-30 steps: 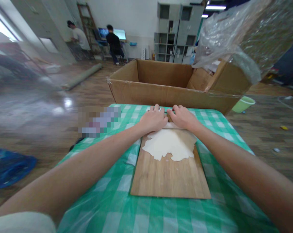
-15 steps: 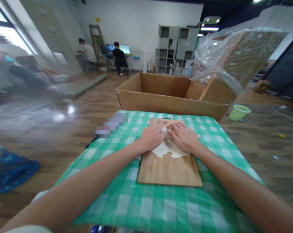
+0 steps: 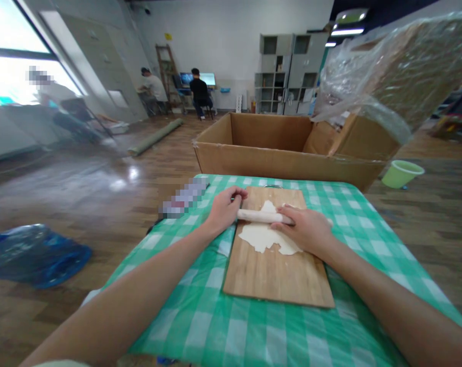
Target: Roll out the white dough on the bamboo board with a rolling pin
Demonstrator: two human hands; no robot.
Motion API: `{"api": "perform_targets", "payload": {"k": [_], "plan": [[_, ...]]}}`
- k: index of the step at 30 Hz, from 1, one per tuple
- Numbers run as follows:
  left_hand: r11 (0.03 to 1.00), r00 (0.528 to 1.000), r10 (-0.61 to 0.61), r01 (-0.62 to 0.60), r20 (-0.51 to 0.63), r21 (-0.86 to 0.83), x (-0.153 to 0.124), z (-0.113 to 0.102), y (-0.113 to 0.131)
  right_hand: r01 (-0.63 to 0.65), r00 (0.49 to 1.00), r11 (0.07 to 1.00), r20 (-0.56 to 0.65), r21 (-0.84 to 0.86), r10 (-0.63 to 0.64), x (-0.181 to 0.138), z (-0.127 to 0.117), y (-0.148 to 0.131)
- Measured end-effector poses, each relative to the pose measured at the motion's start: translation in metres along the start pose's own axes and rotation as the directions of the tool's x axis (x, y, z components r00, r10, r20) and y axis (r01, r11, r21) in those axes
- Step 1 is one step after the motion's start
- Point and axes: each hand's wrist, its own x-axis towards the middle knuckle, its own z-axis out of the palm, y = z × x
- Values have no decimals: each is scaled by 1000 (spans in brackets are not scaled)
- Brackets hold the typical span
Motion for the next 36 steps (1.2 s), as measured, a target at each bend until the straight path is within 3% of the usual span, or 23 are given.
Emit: {"api": "perform_targets", "payload": {"k": [3, 6, 8, 10, 12, 13, 21, 29, 32, 36], "plan": [[996, 998, 58, -59, 12, 74, -4, -4, 9, -75, 997, 995, -31, -61, 73, -4, -7, 9], [964, 972, 214, -226, 94, 142, -12, -6, 24, -293, 952, 944, -131, -150, 275, -5, -24, 27], [916, 910, 345, -380, 229, 131, -20, -5, 34, -424, 904, 887, -151, -184, 400, -4, -35, 42], [859, 810, 448, -507, 377, 68, -28, -2, 43, -502, 865, 841, -107, -202, 491, -4, -41, 56], [820, 733, 493, -571, 468, 30, -35, 1, 47, -538, 839, 816, -38, -211, 543, -4, -41, 67], [811, 716, 495, -584, 492, 33, -36, 2, 48, -546, 831, 810, -12, -215, 557, -5, -39, 71], [816, 707, 454, -575, 542, 66, -36, 1, 43, -550, 831, 801, -62, -238, 552, -11, -26, 82], [808, 709, 466, -584, 530, 71, -36, 1, 44, -524, 837, 827, 57, -203, 544, -8, -32, 76], [808, 714, 456, -582, 531, 88, -36, 2, 43, -491, 871, 864, -30, -112, 491, -5, -33, 72], [820, 742, 423, -557, 520, 129, -37, 2, 42, -275, 958, 958, -58, 80, 280, -3, -28, 64]]}}
